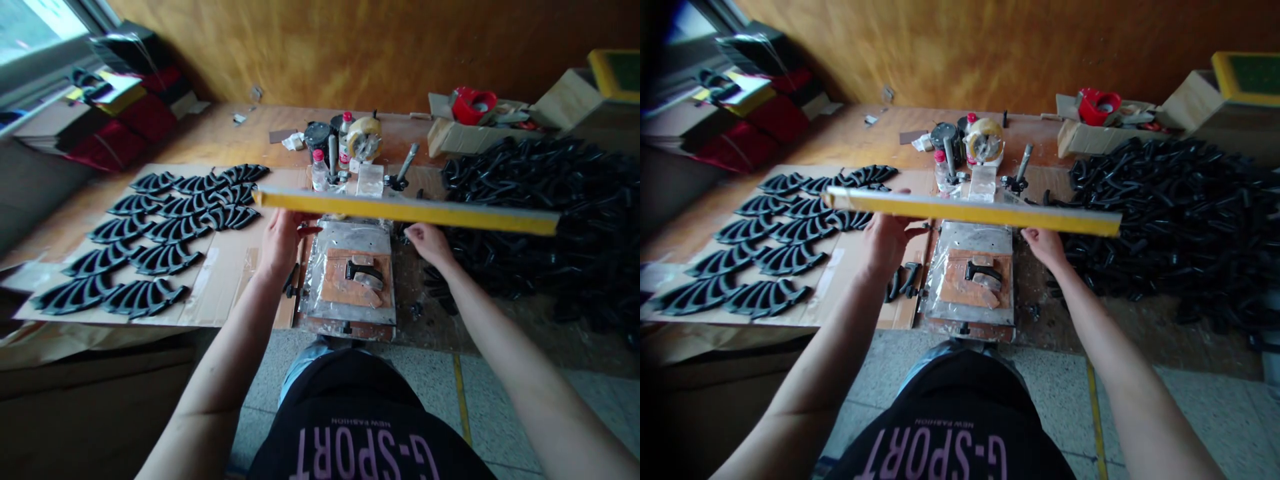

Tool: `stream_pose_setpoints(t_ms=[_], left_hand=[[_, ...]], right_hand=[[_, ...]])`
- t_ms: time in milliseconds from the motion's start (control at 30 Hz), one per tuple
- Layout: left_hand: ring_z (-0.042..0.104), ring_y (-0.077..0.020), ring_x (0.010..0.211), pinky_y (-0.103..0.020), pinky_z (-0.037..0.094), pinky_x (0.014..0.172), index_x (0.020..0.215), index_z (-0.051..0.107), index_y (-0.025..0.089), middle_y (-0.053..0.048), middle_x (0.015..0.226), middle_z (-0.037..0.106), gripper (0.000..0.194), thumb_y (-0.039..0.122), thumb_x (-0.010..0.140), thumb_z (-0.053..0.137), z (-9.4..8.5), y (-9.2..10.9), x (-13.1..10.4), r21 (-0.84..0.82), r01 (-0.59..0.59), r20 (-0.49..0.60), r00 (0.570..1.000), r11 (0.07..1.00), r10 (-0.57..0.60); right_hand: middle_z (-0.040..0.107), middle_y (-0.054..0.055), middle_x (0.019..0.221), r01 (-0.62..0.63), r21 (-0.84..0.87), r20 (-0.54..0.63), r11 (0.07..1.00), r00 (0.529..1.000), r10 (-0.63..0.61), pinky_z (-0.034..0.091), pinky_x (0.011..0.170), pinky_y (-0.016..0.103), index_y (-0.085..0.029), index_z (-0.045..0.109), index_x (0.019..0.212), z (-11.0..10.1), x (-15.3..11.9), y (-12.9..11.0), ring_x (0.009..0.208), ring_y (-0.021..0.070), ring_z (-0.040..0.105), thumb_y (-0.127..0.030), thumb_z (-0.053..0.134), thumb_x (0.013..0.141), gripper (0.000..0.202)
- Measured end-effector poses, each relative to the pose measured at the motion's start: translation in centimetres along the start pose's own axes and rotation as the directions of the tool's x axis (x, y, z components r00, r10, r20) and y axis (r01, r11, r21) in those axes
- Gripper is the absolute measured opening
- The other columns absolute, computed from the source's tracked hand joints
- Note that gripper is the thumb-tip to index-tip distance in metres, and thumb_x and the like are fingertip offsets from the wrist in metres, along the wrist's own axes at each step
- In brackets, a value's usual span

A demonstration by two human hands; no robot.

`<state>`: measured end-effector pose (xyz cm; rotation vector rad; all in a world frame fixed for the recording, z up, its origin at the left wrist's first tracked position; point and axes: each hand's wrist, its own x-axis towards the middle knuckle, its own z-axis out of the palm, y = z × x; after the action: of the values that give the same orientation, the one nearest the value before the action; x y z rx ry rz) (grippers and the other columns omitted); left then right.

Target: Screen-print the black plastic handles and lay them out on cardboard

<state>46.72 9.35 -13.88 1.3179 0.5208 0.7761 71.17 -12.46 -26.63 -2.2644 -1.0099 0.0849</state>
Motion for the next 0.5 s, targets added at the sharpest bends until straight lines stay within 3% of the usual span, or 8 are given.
stream_pose_setpoints(t_ms=[133, 200, 233, 300, 333, 367, 433, 500], left_hand=[[0.067, -0.0170, 0.091, -0.026, 0.054, 0.069, 0.118, 0.053, 0.021, -0.007, 0.096, 0.068, 0.049, 0.060, 0.091, 0.040, 1.6, -1.1, -0.7, -0.102, 0.032, -0.086, 0.995, 0.994, -0.041], [0.067, -0.0182, 0.088, -0.026, 0.054, 0.065, 0.117, 0.054, 0.019, -0.010, 0.100, 0.069, 0.048, 0.058, 0.089, 0.047, 1.9, -3.5, -3.6, -0.131, 0.249, -0.043, 0.966, 0.960, -0.257], [0.068, -0.0194, 0.087, -0.027, 0.055, 0.063, 0.115, 0.055, 0.017, -0.012, 0.102, 0.069, 0.049, 0.057, 0.087, 0.051, 2.0, -5.0, -5.4, -0.122, 0.415, 0.019, 0.909, 0.902, -0.416], [0.068, -0.0220, 0.089, -0.029, 0.056, 0.063, 0.113, 0.056, 0.016, -0.015, 0.106, 0.069, 0.049, 0.056, 0.085, 0.057, 2.0, -7.8, -8.9, -0.078, 0.696, 0.141, 0.716, 0.714, -0.683], [0.068, -0.0221, 0.089, -0.031, 0.057, 0.065, 0.111, 0.057, 0.015, -0.015, 0.106, 0.069, 0.048, 0.055, 0.085, 0.056, 1.9, -9.0, -10.3, -0.080, 0.765, 0.174, 0.642, 0.639, -0.747], [0.068, -0.0214, 0.089, -0.031, 0.057, 0.067, 0.108, 0.058, 0.015, -0.014, 0.105, 0.069, 0.045, 0.054, 0.086, 0.055, 1.5, -9.9, -11.3, -0.104, 0.797, 0.185, 0.603, 0.595, -0.776], [0.069, -0.0190, 0.083, -0.030, 0.057, 0.068, 0.102, 0.060, 0.015, -0.013, 0.100, 0.071, 0.038, 0.050, 0.089, 0.052, -0.2, -11.0, -11.9, -0.155, 0.799, 0.161, 0.600, 0.580, -0.784], [0.069, -0.0167, 0.071, -0.026, 0.055, 0.057, 0.098, 0.059, 0.015, -0.010, 0.092, 0.071, 0.032, 0.045, 0.090, 0.051, -3.9, -11.5, -11.2, -0.123, 0.779, 0.040, 0.624, 0.615, -0.781]], right_hand=[[0.064, 0.011, 0.101, 0.175, -0.184, 0.258, 0.967, 0.958, -0.124, 0.046, 0.086, 0.035, -0.015, 0.064, 0.091, 5.7, -5.4, -2.5, 0.096, 0.0234, 0.059, -0.037, 0.068, 0.083, 0.023], [0.064, 0.014, 0.101, 0.156, -0.274, 0.309, 0.949, 0.949, -0.067, 0.045, 0.087, 0.034, -0.014, 0.062, 0.093, 7.2, -7.1, -5.1, 0.099, 0.0243, 0.058, -0.031, 0.062, 0.088, 0.018], [0.065, 0.014, 0.099, 0.110, -0.293, 0.304, 0.950, 0.953, -0.017, 0.046, 0.084, 0.034, -0.013, 0.061, 0.094, 7.6, -7.8, -6.5, 0.097, 0.0241, 0.059, -0.029, 0.057, 0.091, 0.017], [0.065, 0.014, 0.096, 0.046, -0.270, 0.270, 0.962, 0.962, 0.030, 0.046, 0.080, 0.033, -0.012, 0.059, 0.099, 7.9, -8.9, -9.3, 0.093, 0.0237, 0.060, -0.028, 0.051, 0.095, 0.019], [0.065, 0.013, 0.095, 0.071, -0.224, 0.265, 0.972, 0.964, -0.009, 0.046, 0.079, 0.032, -0.013, 0.059, 0.100, 7.9, -9.4, -10.5, 0.092, 0.0232, 0.060, -0.029, 0.050, 0.095, 0.019], [0.065, 0.012, 0.096, 0.144, -0.157, 0.280, 0.977, 0.955, -0.096, 0.045, 0.080, 0.031, -0.014, 0.059, 0.100, 7.8, -9.9, -11.4, 0.093, 0.0221, 0.060, -0.028, 0.049, 0.096, 0.018], [0.065, 0.007, 0.098, 0.336, -0.001, 0.335, 0.942, 0.888, -0.316, 0.044, 0.082, 0.028, -0.018, 0.061, 0.096, 7.3, -10.5, -11.6, 0.096, 0.0186, 0.059, -0.025, 0.050, 0.095, 0.013], [0.065, 0.004, 0.098, 0.396, 0.035, 0.355, 0.918, 0.853, -0.382, 0.044, 0.083, 0.026, -0.020, 0.063, 0.092, 6.1, -10.4, -9.3, 0.097, 0.0163, 0.058, -0.018, 0.049, 0.094, 0.014]])
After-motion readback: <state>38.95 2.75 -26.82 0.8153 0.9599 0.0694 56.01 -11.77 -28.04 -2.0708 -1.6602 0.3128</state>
